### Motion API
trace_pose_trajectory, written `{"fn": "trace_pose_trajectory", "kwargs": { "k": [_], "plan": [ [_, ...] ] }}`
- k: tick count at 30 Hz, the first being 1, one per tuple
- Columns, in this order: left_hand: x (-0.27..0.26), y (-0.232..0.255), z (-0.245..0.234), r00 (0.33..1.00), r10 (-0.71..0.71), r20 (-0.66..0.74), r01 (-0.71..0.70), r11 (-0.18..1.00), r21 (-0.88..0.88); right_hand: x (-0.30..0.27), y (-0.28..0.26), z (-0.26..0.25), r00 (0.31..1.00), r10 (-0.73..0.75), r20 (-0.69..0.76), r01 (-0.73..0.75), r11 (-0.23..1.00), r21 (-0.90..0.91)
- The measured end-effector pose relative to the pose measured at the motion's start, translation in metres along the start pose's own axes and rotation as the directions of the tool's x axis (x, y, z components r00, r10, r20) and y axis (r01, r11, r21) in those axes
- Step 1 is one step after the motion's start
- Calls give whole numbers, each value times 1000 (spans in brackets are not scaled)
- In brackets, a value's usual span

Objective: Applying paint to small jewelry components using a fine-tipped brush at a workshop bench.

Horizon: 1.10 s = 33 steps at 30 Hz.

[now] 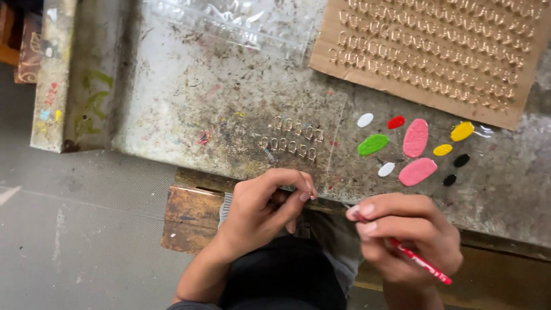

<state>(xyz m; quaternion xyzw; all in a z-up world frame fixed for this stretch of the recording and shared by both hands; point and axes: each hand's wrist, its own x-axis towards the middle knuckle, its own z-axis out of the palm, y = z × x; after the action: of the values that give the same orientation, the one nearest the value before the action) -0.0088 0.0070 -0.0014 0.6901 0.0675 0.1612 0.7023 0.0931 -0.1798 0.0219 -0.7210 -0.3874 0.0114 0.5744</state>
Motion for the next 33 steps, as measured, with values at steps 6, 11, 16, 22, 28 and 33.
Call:
{"fn": "trace_pose_trajectory", "kwargs": {
  "k": [6,11,16,22,28,33],
  "plan": [
    [-2,0,-6,999,-44,-4,44,999,26,4,6,31,996,-80,27,80,997,10],
    [1,3,-11,1000,-24,18,23,999,29,2,15,28,990,-123,73,124,992,-10],
    [2,-1,-11,1000,-12,11,11,998,66,4,14,25,982,-145,125,155,985,-72],
    [3,-2,-11,999,-22,24,20,996,86,5,11,24,986,-99,133,111,990,-82],
    [4,-3,-11,1000,-10,14,9,995,97,8,11,25,981,-106,165,122,989,-88],
    [4,-3,-11,1000,-8,10,7,996,92,8,14,31,978,-184,96,196,972,-131]
  ]
}}
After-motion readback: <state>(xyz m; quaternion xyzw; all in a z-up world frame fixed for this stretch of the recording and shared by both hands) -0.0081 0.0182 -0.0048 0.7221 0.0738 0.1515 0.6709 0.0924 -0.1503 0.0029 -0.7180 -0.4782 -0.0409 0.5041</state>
